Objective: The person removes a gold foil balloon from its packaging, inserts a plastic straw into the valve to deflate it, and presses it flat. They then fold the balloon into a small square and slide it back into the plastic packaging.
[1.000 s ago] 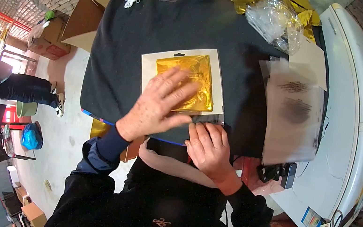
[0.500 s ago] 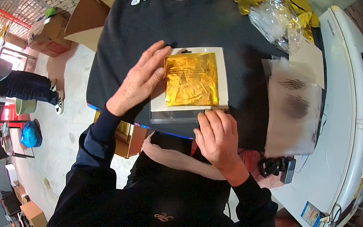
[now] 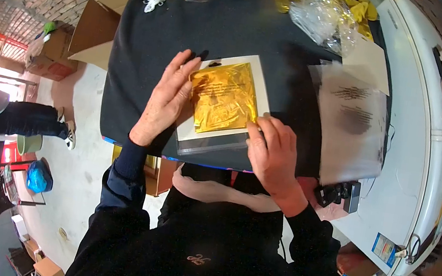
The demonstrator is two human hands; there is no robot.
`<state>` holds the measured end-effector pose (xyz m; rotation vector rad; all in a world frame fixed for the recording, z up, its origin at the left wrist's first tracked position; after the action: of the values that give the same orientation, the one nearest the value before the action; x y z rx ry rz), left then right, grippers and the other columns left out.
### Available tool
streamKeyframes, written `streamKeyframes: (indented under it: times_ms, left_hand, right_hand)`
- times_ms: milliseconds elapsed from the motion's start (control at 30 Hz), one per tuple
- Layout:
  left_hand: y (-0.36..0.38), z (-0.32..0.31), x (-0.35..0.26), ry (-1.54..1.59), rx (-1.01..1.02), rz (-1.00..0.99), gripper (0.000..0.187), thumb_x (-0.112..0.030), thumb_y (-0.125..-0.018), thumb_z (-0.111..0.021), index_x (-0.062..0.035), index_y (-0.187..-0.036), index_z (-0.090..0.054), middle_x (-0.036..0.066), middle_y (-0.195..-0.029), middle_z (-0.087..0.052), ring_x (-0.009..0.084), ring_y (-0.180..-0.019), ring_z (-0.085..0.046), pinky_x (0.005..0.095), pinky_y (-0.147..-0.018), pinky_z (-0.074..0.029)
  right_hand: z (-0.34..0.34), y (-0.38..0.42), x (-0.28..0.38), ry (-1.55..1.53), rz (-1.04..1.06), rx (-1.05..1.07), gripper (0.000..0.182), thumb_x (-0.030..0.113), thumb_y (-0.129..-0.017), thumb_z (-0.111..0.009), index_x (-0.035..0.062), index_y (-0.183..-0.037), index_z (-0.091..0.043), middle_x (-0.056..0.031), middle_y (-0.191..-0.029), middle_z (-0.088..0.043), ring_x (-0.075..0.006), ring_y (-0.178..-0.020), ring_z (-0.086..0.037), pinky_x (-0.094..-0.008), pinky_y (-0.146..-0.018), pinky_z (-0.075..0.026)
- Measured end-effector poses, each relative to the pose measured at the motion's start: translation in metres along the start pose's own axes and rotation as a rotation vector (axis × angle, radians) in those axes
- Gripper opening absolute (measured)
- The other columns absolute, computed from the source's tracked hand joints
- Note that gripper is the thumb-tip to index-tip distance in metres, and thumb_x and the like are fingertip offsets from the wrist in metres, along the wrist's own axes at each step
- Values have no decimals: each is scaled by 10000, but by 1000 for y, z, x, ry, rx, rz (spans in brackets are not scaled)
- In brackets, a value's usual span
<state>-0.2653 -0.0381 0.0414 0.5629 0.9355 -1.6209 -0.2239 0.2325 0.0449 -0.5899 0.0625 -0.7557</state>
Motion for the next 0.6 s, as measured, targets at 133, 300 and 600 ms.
streamKeyframes:
  times_ms: [133, 300, 600]
  left_hand:
    - [17, 32, 1, -26, -65, 71, 441, -77, -1090, -590, -76, -1531, -614, 201, -1684, -465, 405, -1509, -510, 434, -1215, -462]
    - [65, 48, -14, -193, -145, 13, 334, -22, -1030, -654, -12, -1359, -710, 191, -1452, -662, 387, -1364, -620, 425, -1160, -503]
    - [137, 1, -60, -338, -148, -70, 307, -73, -902, -768, -62, -1206, -805, 111, -1320, -712, 353, -1276, -608, 470, -1072, -470]
  right_hand:
    - [0, -11, -1, 3, 6, 7, 569, 70, -796, -868, 48, -1342, -708, -149, -1398, -610, -359, -1336, -583, -502, -1087, -500]
    - [-3, -12, -1, -12, 17, 16, 523, 59, -795, -877, 35, -1296, -729, -148, -1397, -619, -361, -1343, -584, -499, -1099, -496]
    - [-2, -7, 21, -45, 133, -1, 390, 48, -778, -847, 83, -1161, -784, -130, -1376, -651, -339, -1348, -582, -508, -1095, -502]
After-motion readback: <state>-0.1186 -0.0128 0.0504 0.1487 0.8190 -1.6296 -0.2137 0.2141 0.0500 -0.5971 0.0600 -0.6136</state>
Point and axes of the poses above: each hand's wrist, its own y-axis away from the middle knuckle, its own z-axis out of the back of the hand, x = y × z, the point moved 5 cm from there along -y, towards the middle knuckle
